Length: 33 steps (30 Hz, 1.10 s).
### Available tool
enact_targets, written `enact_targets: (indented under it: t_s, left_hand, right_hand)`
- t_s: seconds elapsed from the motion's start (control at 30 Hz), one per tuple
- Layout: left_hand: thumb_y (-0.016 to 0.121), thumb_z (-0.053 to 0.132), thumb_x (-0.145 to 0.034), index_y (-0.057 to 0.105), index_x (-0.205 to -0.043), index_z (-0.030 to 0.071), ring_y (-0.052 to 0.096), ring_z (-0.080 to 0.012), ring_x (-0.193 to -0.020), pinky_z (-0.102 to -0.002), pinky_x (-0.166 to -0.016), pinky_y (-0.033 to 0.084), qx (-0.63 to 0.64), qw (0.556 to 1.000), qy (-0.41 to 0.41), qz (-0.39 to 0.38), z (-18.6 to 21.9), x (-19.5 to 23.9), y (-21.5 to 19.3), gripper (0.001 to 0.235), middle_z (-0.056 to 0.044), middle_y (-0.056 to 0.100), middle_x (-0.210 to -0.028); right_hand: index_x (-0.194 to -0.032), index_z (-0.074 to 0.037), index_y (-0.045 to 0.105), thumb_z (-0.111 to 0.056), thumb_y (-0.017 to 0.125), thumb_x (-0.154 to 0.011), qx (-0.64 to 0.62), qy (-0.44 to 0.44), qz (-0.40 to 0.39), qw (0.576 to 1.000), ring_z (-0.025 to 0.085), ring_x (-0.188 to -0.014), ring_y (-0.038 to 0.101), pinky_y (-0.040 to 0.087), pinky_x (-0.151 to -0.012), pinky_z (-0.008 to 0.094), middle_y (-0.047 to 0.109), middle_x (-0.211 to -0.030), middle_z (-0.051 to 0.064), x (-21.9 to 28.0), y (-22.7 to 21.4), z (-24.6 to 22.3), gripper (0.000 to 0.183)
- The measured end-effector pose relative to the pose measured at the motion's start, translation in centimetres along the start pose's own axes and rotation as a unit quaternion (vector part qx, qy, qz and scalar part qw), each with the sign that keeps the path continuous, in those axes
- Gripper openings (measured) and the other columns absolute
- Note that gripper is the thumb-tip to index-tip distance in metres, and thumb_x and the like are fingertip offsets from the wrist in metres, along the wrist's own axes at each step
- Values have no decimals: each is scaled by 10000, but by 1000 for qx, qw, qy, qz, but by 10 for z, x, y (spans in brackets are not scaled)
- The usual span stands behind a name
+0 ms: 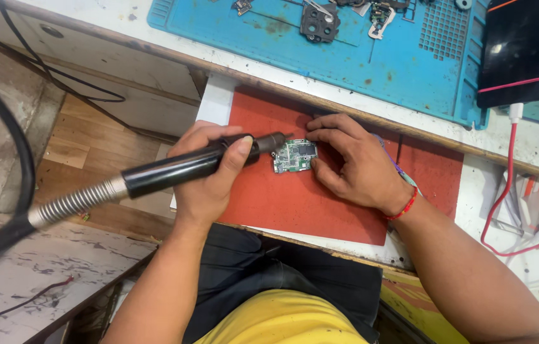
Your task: The person uses a hot air gun to heat a small circuit board placed on a red mat. They hold the board steady with one hand while directing the hot air nozzle with the other, focusing on specific components. The person occasionally adjusts the board's position to access different areas.
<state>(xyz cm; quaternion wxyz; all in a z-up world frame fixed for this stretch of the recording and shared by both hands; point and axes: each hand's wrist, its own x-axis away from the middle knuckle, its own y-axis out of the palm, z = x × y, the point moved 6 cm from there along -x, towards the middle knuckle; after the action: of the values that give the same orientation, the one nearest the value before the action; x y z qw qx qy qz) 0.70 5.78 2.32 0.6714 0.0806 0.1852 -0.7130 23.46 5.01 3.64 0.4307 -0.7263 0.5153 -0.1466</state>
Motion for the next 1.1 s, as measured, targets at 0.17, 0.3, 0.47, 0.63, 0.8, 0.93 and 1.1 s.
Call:
enact_targets:
  t_s: [0.17, 0.3, 0.47, 0.63, 0.8, 0.93, 1.1]
  left_hand:
    - [773, 311, -961, 737, -1027, 33, 688, -177, -891, -310, -817, 550, 6, 1000, 13, -17, 2, 1, 3, 288, -77, 705, -959]
    - [780, 287, -934, 742, -1005, 30, 685, -176, -855, -311, -793, 542, -1, 999, 14, -37, 5, -5, 5, 269, -80, 706, -931]
    - [782, 249, -956, 734, -1027, 36, 693, -178, -888, -309, -822, 558, 7, 1000, -1, -11, 1, -2, 2, 230, -78, 708, -969]
    - [782, 240, -1001, 716, -1062, 46, 701, -189, -932, -318, -861, 570, 3, 999, -20, 39, -3, 1, -3, 213, -73, 707, -1011]
    - [795, 254, -963, 719, -1046, 48, 680, -193, -881, -329, -812, 553, 5, 999, 20, -25, 1, 2, 5, 235, -72, 704, -955]
    - [782, 271, -972, 715, -1049, 44, 671, -182, -834, -301, -773, 545, -30, 998, 38, -37, 4, -3, 4, 249, -78, 701, -960]
    - [781, 323, -962, 724, -1064, 44, 707, -203, -914, -314, -839, 569, 2, 1000, 3, -17, 2, -3, 2, 302, -85, 707, -990]
  right_hand:
    - [-1191, 9, 667, -97, 733, -842, -8, 7, -5, 1000, 338, -1174, 654, 551, -982, 403, 634, -1294, 157, 2, 0, 2, 371]
    - [-1196, 1, 671, -99, 738, -837, -4, -3, -3, 1000, 342, -1181, 649, 546, -995, 409, 637, -1290, 156, 0, -3, 1, 379]
    - [-1202, 3, 668, -101, 740, -839, -3, 6, -3, 1000, 343, -1162, 658, 555, -970, 408, 636, -1294, 159, 0, 0, 2, 385]
    - [-1230, 8, 661, -91, 723, -847, 19, 2, 6, 1000, 351, -1147, 659, 562, -940, 411, 638, -1306, 166, -1, 0, -2, 401]
    - [-1227, 8, 655, -83, 710, -844, 24, -5, 6, 1000, 349, -1159, 659, 563, -951, 412, 643, -1308, 161, -3, 0, -1, 398]
    - [-1245, 2, 659, -75, 707, -859, 0, -4, 16, 1000, 349, -1167, 659, 560, -971, 415, 639, -1301, 161, -1, -2, -2, 396]
    - [-1225, 1, 658, -70, 709, -836, 10, 3, 2, 1000, 355, -1158, 654, 555, -955, 414, 638, -1295, 164, -4, 0, 1, 398]
